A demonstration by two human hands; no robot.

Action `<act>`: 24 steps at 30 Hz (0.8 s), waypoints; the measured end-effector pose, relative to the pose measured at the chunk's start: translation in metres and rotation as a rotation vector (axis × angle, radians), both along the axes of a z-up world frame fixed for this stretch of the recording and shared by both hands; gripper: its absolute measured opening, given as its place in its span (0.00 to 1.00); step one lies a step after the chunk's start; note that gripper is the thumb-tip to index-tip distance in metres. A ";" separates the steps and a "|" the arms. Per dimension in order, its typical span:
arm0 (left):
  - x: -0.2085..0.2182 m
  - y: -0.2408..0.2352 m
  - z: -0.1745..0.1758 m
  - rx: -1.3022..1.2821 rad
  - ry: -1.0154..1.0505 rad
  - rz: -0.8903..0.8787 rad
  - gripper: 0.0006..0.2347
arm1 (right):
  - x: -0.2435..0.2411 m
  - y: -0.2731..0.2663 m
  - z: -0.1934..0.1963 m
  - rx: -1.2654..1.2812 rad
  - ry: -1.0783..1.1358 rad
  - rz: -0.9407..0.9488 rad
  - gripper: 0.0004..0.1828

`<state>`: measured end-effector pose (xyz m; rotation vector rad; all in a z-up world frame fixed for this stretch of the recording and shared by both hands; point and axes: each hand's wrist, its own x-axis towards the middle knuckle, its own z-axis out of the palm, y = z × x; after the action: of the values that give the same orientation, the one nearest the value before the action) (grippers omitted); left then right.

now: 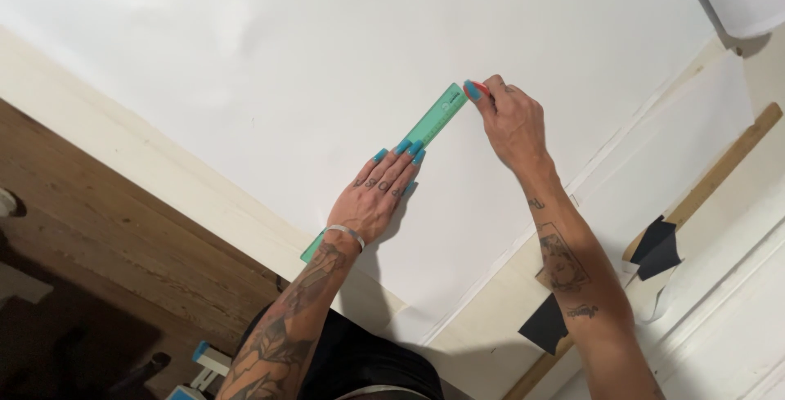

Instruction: Marking straight lines on a large sheet of material using a ruler and tailor's chalk

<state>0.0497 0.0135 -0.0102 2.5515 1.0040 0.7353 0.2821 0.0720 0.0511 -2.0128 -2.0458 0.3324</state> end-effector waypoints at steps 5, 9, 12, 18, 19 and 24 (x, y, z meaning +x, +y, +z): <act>-0.001 -0.001 0.000 -0.004 0.036 0.013 0.17 | -0.005 0.004 0.008 -0.025 0.037 0.043 0.19; -0.002 -0.002 0.003 0.000 0.070 0.022 0.17 | -0.004 0.005 0.009 -0.022 -0.057 0.094 0.18; -0.001 -0.002 -0.001 -0.012 0.041 0.019 0.17 | -0.009 0.006 0.021 -0.004 -0.275 0.133 0.17; -0.001 -0.003 0.000 -0.026 0.067 0.019 0.17 | -0.007 0.013 0.011 0.067 -0.376 0.204 0.16; -0.001 -0.003 0.000 -0.023 0.067 0.020 0.17 | -0.008 0.016 0.012 0.071 -0.376 0.204 0.16; -0.003 0.000 -0.001 -0.011 0.015 -0.001 0.17 | -0.004 0.015 0.009 0.012 -0.492 0.259 0.16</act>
<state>0.0469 0.0135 -0.0109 2.5521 1.0081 0.7095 0.2776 0.0873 0.0598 -1.9667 -2.5977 -0.1517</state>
